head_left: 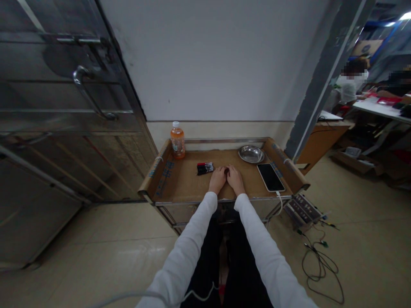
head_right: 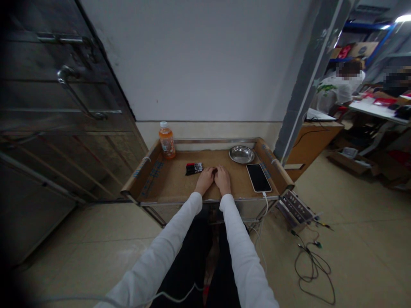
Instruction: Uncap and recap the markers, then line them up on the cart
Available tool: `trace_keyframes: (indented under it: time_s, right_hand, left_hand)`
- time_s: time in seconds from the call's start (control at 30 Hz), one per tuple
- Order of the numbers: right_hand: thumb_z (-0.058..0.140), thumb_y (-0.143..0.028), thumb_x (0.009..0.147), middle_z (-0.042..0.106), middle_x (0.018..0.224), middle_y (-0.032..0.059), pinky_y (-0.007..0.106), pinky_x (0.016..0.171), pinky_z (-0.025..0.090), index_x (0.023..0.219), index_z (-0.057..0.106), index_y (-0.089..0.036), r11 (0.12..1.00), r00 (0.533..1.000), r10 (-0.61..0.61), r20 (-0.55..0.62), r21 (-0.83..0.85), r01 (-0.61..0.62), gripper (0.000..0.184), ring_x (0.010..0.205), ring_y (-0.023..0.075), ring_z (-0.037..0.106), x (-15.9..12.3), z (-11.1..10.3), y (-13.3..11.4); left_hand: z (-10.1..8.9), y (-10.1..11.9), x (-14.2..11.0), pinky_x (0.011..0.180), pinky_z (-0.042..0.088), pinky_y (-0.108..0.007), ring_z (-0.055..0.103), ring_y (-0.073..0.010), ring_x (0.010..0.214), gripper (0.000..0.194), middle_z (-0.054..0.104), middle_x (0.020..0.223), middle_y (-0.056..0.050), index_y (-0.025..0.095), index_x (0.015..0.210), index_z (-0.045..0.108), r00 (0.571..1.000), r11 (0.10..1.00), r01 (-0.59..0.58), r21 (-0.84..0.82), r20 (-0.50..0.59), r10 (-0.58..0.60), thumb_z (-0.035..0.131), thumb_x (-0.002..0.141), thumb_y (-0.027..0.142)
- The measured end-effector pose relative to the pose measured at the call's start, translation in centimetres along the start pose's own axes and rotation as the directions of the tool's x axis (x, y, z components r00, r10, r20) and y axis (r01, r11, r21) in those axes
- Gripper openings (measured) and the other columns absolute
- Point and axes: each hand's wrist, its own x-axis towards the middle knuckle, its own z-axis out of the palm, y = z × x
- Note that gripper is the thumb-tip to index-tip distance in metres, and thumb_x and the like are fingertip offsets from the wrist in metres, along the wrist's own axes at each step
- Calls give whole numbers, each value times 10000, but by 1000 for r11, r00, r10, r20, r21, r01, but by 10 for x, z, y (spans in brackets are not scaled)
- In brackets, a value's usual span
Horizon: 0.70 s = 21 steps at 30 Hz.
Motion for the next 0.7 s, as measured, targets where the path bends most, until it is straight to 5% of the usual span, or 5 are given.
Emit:
trace_keyframes:
  time_s: [0.17,0.27,0.4,0.53,0.7]
  right_hand:
    - [390,-73,848,578,1280,154,340,1077,355,1184,592,-99,1000,1000,0,13,-11,0,393,1223,204,508,0,-1,-1]
    - [384,-75,851,582,1274,156,344,1076,355,1189,590,-97,1000,1000,8,10,-11,-8,396,1220,200,511,0,-1,-1]
    - [374,-74,848,587,1266,158,354,1062,368,1204,583,-96,1000,1000,-5,-1,-13,5,413,1201,205,523,-1,-1,-1]
    - [378,-83,844,586,1265,162,362,1052,375,1195,588,-94,1000,1000,-4,-12,-10,4,409,1198,210,520,-1,-1,-2]
    - [367,-82,840,597,1241,148,367,1040,373,1181,591,-107,1000,1000,-5,-31,-9,5,409,1173,215,525,-2,-3,-4]
  left_hand:
    - [-3,3,-1,966,417,-353,553,-195,1071,310,601,1119,-114,150,1123,566,1000,999,4,40,2,-4,386,880,80]
    - [-9,8,-4,964,412,-387,532,-238,1100,277,580,1139,-156,126,1068,585,991,984,115,135,-89,-104,373,892,105]
    - [-13,12,-11,946,402,-463,502,-295,1136,304,529,1224,-218,103,1120,542,887,892,408,194,-315,-338,340,894,113]
    - [-8,12,-13,923,412,-455,511,-288,1116,313,539,1210,-231,80,1140,513,799,805,562,192,-379,-467,316,901,120]
    - [-3,7,-12,940,402,-450,500,-296,1140,355,543,1212,-229,59,1183,498,880,857,446,259,-302,-367,272,913,102]
